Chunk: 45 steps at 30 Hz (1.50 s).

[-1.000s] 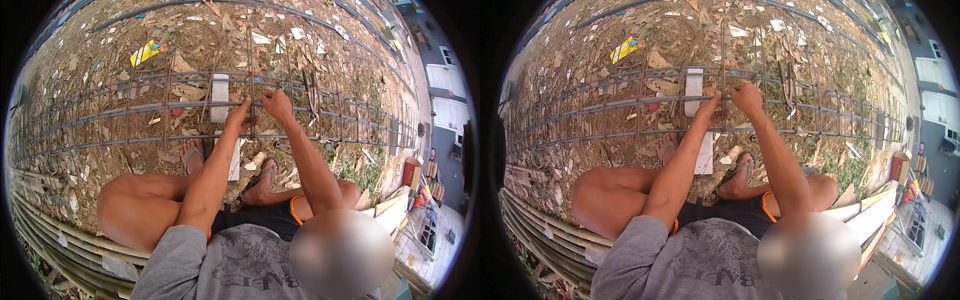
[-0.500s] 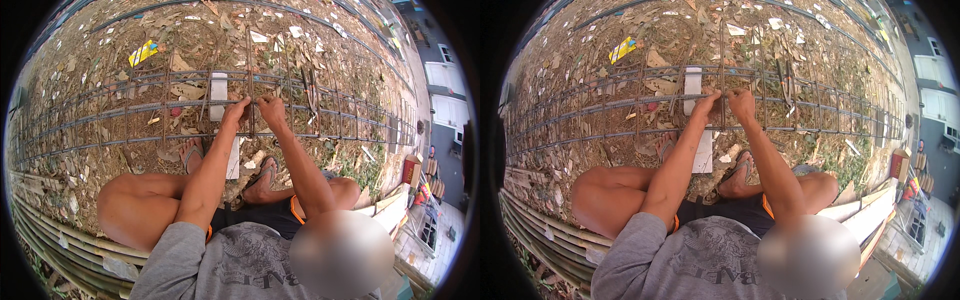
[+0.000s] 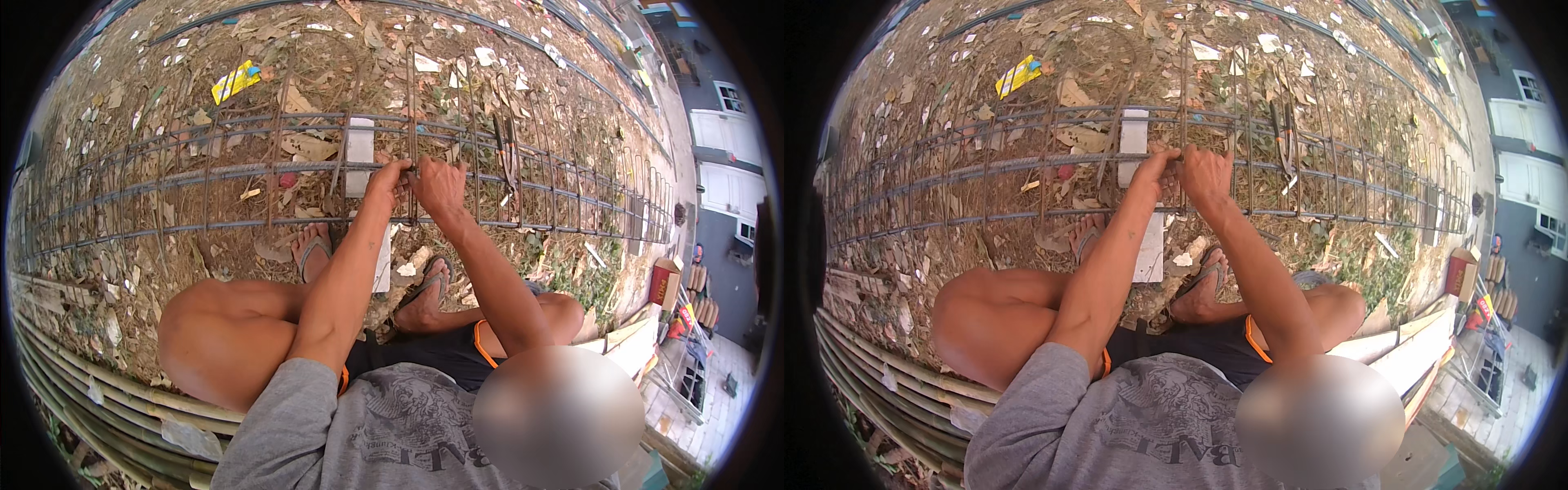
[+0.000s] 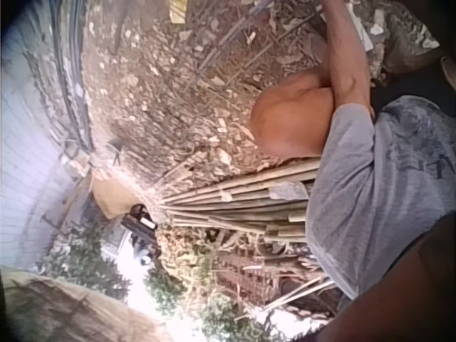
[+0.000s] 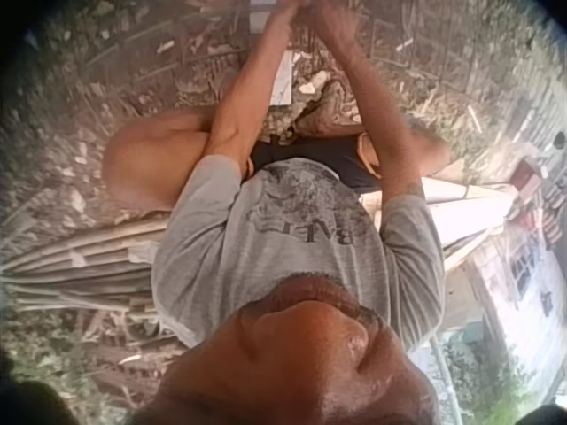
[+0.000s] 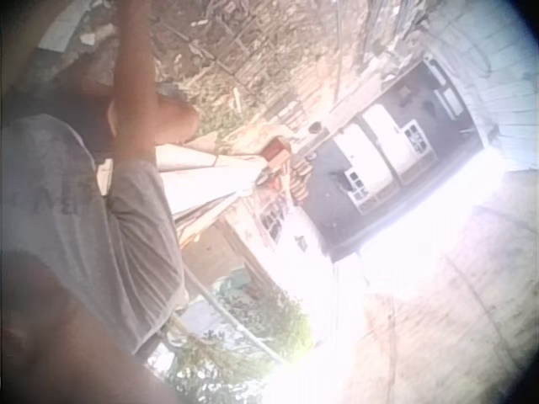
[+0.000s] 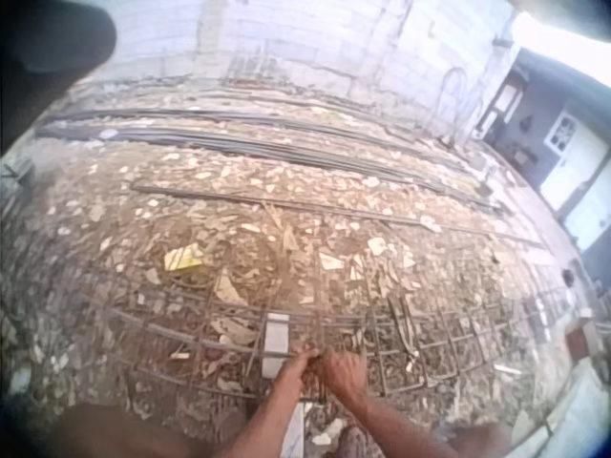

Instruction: The person secures metal wire around a rebar cage by hand and using pliers in an outdoor construction area.

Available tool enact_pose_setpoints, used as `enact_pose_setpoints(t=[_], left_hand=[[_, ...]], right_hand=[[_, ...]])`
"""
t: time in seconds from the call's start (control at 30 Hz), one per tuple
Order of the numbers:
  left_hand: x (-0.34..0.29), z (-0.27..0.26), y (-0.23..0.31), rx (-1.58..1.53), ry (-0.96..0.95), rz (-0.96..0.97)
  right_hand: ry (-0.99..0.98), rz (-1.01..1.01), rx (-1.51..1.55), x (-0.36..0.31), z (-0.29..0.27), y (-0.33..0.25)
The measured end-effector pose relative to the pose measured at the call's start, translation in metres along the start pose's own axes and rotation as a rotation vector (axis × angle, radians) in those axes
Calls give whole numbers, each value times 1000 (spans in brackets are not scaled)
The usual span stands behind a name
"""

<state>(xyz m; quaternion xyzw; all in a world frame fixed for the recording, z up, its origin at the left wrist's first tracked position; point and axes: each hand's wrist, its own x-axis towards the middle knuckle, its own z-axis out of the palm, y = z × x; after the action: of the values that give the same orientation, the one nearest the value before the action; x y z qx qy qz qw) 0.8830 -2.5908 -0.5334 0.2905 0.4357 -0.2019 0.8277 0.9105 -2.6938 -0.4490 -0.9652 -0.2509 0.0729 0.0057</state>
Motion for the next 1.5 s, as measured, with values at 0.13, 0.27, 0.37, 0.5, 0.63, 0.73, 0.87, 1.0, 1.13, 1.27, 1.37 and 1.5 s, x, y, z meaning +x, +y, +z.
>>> enact_pose_setpoints(t=[0.13,0.27,0.37,0.5,0.63,0.73,0.87,1.0,1.13,1.27,1.37,1.5], left_hand=[[18,-18,-5,-124,-140,-34],[34,-17,-20,-324,-323,-16],[46,-21,-25,-387,-458,16],[51,-37,-24,-323,-592,78],[42,-32,-32,-328,-546,168],[44,-34,-33,-268,-514,237],[40,-35,-31,-169,-434,265],[39,-34,-31,-132,-402,236],[34,-42,-24,-159,-374,237],[22,-35,-19,-197,-362,250],[25,-23,-20,-132,-406,202],[23,-39,-19,-155,-369,212]], right_hand=[[-6,-18,16,8,-9,-12],[110,142,142,6,1,-24],[100,326,259,3,5,-30],[75,498,437,6,10,-29],[109,416,515,-4,15,-14],[102,291,548,-15,10,-10],[53,376,455,-35,-6,-30],[122,265,513,-43,8,-33],[-11,308,744,-60,-3,-2],[-554,460,721,-107,-20,95],[-627,242,-19,-141,50,169],[-551,255,-249,-147,106,173]])
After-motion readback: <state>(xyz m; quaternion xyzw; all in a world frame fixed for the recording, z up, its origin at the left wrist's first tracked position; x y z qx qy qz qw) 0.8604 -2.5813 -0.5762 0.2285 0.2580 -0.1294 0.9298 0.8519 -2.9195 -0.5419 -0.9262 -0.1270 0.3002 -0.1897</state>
